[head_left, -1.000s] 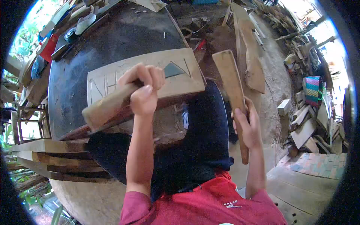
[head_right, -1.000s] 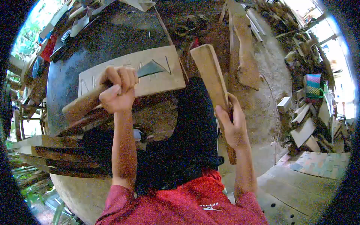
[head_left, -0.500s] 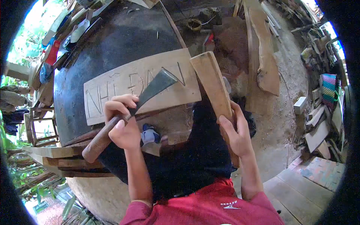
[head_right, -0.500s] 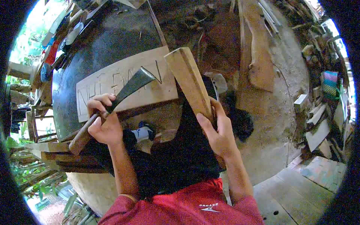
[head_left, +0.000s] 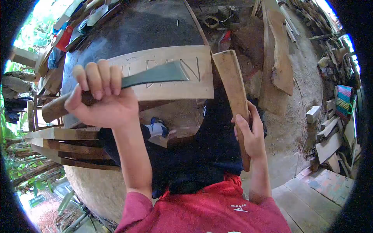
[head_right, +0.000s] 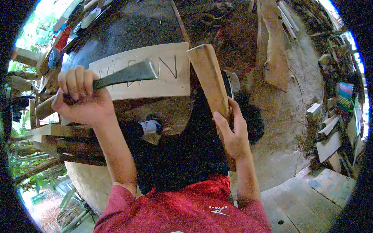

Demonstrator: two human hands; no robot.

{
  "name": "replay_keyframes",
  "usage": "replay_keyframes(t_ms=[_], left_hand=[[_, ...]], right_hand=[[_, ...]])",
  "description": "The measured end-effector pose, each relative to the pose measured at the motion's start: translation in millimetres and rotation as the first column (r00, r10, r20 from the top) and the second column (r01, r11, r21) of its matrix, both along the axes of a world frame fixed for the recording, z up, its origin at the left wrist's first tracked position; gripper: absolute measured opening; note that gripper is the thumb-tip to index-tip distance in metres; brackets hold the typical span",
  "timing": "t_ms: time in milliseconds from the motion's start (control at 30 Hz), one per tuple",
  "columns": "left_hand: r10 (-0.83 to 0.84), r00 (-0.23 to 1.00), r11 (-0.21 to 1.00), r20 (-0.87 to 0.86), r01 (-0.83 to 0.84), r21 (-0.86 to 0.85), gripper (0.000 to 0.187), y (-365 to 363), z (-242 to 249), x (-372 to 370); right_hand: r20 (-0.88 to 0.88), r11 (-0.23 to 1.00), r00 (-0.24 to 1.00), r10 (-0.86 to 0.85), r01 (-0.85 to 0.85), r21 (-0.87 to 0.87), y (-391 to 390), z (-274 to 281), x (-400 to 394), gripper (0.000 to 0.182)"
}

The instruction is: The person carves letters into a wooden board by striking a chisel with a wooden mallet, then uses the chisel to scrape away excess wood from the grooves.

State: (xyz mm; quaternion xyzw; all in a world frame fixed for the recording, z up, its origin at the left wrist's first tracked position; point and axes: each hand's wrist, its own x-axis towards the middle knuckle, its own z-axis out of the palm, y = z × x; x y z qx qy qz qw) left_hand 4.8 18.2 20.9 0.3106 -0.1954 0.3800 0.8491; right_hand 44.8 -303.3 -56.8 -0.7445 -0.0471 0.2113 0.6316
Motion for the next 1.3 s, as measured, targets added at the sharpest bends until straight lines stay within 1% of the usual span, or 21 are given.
replay_keyframes(t_ms=[33,67,167,200,267,333,367,400,433,500,600,667,700,733,833,967,1033,1133,1233,1267,1300], left_hand=[[-0.011,1.0,1.0,0.006,0.011,-0.009,0.02,2,6,-3],[0.052,0.998,0.998,-0.043,-0.054,-0.036,0.02,-3,13,-10],[0.177,0.937,0.982,-0.301,-0.15,0.113,0.02,-3,16,-47],[0.234,0.863,0.972,-0.448,-0.191,0.138,0.021,-1,9,-57],[0.39,0.573,0.92,-0.721,-0.219,0.324,0.02,-16,-9,-69],[0.585,0.235,0.787,-0.776,0.066,0.614,0.023,-26,-32,-77],[0.621,0.232,0.717,-0.748,0.218,0.662,0.025,-36,-36,-76],[0.655,0.183,0.681,-0.733,0.277,0.678,0.028,-46,-49,-75],[0.659,0.217,0.657,-0.72,0.301,0.691,0.034,-50,-65,-76],[0.662,0.146,0.666,-0.735,0.335,0.666,0.037,-55,-77,-69],[0.536,0.128,0.827,-0.834,0.116,0.55,0.037,-59,-76,-54],[0.458,0.086,0.887,-0.885,0.021,0.461,0.037,-58,-75,-47],[0.415,0.067,0.91,-0.907,-0.029,0.414,0.037,-57,-74,-45],[0.434,0.062,0.9,-0.899,-0.064,0.43,0.037,-55,-87,-44],[0.433,0.077,0.895,-0.898,-0.151,0.419,0.035,-65,-84,-38],[0.363,0.129,0.93,-0.923,0.004,0.366,0.027,-49,-63,-56],[0.383,0.133,0.908,-0.914,0.129,0.4,0.03,-40,-55,-64],[0.339,0.181,0.838,-0.923,0.387,0.384,0.031,-26,-46,-71],[0.445,0.114,0.784,-0.888,0.43,0.448,0.032,-20,-19,-64],[0.468,0.111,0.78,-0.876,0.414,0.469,0.033,-10,-23,-63],[0.545,0.076,0.737,-0.835,0.432,0.52,0.034,-4,-12,-59]], right_hand=[[0.015,1.0,1.0,-0.007,0.007,0.018,0,0,0,0.051],[-0.003,1.0,1.0,-0.006,0.006,0.029,0,1,-1,0.051],[-0.049,0.999,0.999,0.004,-0.002,0.035,-2,6,-3,0.051],[-0.056,1.0,0.998,0.011,-0.009,0.023,-3,7,-1,0.051],[-0.029,1.0,1.0,0.008,-0.008,0.024,-1,3,2,0.051],[0.039,0.999,0.999,0.004,-0.005,0.047,2,-7,5,0.051],[0.019,0.999,1.0,0.004,-0.005,0.054,2,-7,6,0.052],[-0.002,0.998,1.0,0.006,-0.006,0.06,3,-6,6,0.052],[-0.024,0.998,1.0,0.008,-0.007,0.064,3,-6,6,0.052],[0.053,0.999,0.998,0.017,-0.019,0.034,2,-10,5,0.049],[0.113,0.999,0.993,0.029,-0.03,0.009,-3,-14,6,0.048],[0.12,1.0,0.993,0.015,-0.016,0.006,-6,-16,5,0.047],[0.117,1.0,0.993,0.006,-0.006,0.004,-7,-17,5,0.047],[0.109,1.0,0.994,-0.001,0.0,0.01,-7,-17,6,0.047],[0.075,0.999,0.997,-0.015,0.012,0.035,-5,-16,6,0.047],[0.046,0.997,0.998,-0.032,0.028,0.067,-6,-17,9,0.046],[-0.016,0.993,0.999,-0.035,0.036,0.11,-10,-16,10,0.045],[0.064,0.989,0.994,-0.089,0.08,0.127,-7,-20,12,0.044],[0.042,0.991,0.996,-0.081,0.076,0.11,-5,-14,10,0.043],[0.03,0.99,0.997,-0.078,0.074,0.12,-6,-15,9,0.043],[0.02,0.989,0.997,-0.077,0.074,0.131,-7,-17,8,0.043]])
